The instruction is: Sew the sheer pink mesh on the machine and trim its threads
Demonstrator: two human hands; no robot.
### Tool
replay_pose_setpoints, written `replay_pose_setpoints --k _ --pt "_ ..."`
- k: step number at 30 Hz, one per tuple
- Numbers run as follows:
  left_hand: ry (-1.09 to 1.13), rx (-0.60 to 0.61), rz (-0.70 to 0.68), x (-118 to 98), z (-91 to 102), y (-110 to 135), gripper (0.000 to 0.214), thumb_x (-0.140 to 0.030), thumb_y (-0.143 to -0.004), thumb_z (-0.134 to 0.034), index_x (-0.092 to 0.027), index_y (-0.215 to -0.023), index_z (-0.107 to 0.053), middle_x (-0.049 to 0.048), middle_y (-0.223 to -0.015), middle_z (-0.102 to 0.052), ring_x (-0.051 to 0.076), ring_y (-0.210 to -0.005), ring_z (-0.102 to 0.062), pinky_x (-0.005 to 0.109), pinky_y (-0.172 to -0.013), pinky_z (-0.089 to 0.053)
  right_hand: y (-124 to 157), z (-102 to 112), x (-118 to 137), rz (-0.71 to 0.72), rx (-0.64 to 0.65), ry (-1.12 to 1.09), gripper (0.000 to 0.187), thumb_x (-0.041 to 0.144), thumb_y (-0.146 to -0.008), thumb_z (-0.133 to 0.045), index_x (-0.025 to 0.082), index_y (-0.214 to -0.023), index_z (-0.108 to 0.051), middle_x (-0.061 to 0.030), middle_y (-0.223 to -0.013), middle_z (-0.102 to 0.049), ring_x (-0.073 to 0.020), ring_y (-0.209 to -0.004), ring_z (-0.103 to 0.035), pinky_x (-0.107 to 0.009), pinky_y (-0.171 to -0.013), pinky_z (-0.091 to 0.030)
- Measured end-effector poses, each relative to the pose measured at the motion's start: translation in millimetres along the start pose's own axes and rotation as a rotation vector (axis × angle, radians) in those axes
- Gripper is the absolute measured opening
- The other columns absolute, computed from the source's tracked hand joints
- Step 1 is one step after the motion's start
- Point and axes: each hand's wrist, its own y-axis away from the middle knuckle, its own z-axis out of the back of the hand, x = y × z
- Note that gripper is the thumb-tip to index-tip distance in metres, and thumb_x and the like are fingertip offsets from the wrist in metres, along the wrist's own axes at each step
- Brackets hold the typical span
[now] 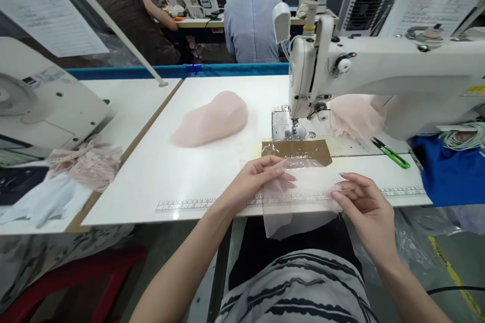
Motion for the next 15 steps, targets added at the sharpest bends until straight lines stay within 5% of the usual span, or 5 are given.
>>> replay_pose_setpoints --k 7,15 --pt "-0.124 0.203 0.062 -7.3 0.3 3.0 0.034 -0.034 -0.088 -0.064 -0.013 -0.115 -0.059 0.0119 -0.090 -0.074 0.021 -0.081 -0.072 0.033 -0.079 -0.058 -5.1 2.9 4.8 -0.027 0.084 -0.112 0.025 0.025 -0.085 -0.067 0.026 -0.109 -0.061 -0.0001 -0.084 -0.066 -0.0129 -0.071 -0.066 -0.024 -0.068 -0.056" --pt "-0.134 0.313 0.209 -7.4 -18.8 1.5 0.027 -0.038 -0.084 -0.067 -0.012 -0.091 -0.067 0.0098 -0.087 -0.074 0.018 -0.083 -0.071 0.028 -0.078 -0.057 -3.8 -0.7 10.8 -0.009 0.235 0.033 0.029 0.031 -0.085 -0.066 0.026 -0.112 -0.059 -0.0013 -0.086 -0.068 -0.0146 -0.074 -0.066 -0.027 -0.071 -0.055"
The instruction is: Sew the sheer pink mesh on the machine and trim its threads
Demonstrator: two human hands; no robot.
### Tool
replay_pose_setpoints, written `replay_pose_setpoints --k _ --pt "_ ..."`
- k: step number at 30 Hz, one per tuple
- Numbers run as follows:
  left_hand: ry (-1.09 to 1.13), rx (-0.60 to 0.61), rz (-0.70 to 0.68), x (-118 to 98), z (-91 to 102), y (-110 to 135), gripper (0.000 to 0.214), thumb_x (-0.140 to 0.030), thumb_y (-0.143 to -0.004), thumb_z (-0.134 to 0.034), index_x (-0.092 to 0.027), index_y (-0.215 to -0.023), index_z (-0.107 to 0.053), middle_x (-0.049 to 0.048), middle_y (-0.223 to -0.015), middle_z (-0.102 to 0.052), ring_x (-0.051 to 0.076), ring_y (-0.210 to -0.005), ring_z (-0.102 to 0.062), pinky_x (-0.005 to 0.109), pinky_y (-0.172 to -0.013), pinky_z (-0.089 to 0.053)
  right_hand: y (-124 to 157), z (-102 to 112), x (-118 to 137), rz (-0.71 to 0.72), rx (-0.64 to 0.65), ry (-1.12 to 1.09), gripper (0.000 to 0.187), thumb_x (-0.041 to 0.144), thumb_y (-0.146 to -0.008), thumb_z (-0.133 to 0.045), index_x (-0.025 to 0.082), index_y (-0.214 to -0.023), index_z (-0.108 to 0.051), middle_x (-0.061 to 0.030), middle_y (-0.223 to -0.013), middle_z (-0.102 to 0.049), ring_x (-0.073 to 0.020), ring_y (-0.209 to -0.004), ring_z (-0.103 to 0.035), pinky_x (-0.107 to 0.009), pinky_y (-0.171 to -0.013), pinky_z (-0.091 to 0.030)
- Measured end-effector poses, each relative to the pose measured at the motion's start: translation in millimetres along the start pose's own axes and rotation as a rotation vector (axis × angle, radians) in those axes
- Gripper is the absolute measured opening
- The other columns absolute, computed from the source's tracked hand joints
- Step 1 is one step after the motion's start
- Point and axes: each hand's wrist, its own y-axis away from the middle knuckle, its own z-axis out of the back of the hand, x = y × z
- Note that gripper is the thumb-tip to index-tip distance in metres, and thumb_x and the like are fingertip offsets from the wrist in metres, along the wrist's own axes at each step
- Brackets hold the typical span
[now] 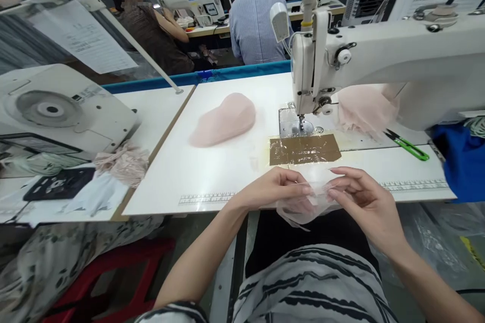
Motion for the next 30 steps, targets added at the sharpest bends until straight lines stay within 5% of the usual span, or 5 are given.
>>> replay_pose_setpoints --k 5,18,24,30 --pt "-0.059 -0.009 0.008 4.9 -1.1 6.2 0.027 -0.039 -0.085 -0.066 -0.012 -0.090 -0.067 0.0086 -0.083 -0.073 0.015 -0.074 -0.070 0.023 -0.068 -0.054 -4.6 -1.3 -2.3 -0.005 0.037 0.058 0.031 0.034 -0.085 -0.066 0.025 -0.114 -0.060 -0.0038 -0.090 -0.069 -0.0171 -0.077 -0.066 -0.029 -0.071 -0.056" --pt "0.024 -0.024 0.031 19.0 -13.7 30.0 0.023 -0.020 -0.082 -0.069 -0.013 -0.104 -0.066 0.0105 -0.094 -0.074 0.019 -0.089 -0.071 0.023 -0.076 -0.057 -28.9 9.5 2.9 0.054 0.080 0.155 0.028 0.035 -0.083 -0.067 0.023 -0.108 -0.064 -0.0033 -0.086 -0.070 -0.0176 -0.080 -0.067 -0.026 -0.065 -0.056" --pt "0.205 -0.129 -0.052 29.4 -27.8 35.1 0.062 -0.014 -0.083 -0.068 -0.024 -0.139 -0.044 0.0080 -0.099 -0.073 0.020 -0.089 -0.072 0.029 -0.081 -0.057 -42.2 13.2 -6.2 0.126 0.114 0.281 0.024 0.032 -0.083 -0.066 0.023 -0.105 -0.067 -0.0028 -0.087 -0.071 -0.0185 -0.081 -0.067 -0.031 -0.072 -0.056" --pt "0.187 -0.227 -0.087 35.6 -34.3 36.7 0.023 -0.020 -0.079 -0.071 -0.017 -0.102 -0.073 0.0072 -0.106 -0.071 0.023 -0.094 -0.070 0.036 -0.093 -0.056 -53.1 46.1 -17.6 0.392 0.027 0.614 0.027 0.026 -0.089 -0.058 0.022 -0.113 -0.066 -0.0064 -0.104 -0.071 -0.0179 -0.090 -0.066 -0.030 -0.076 -0.053"
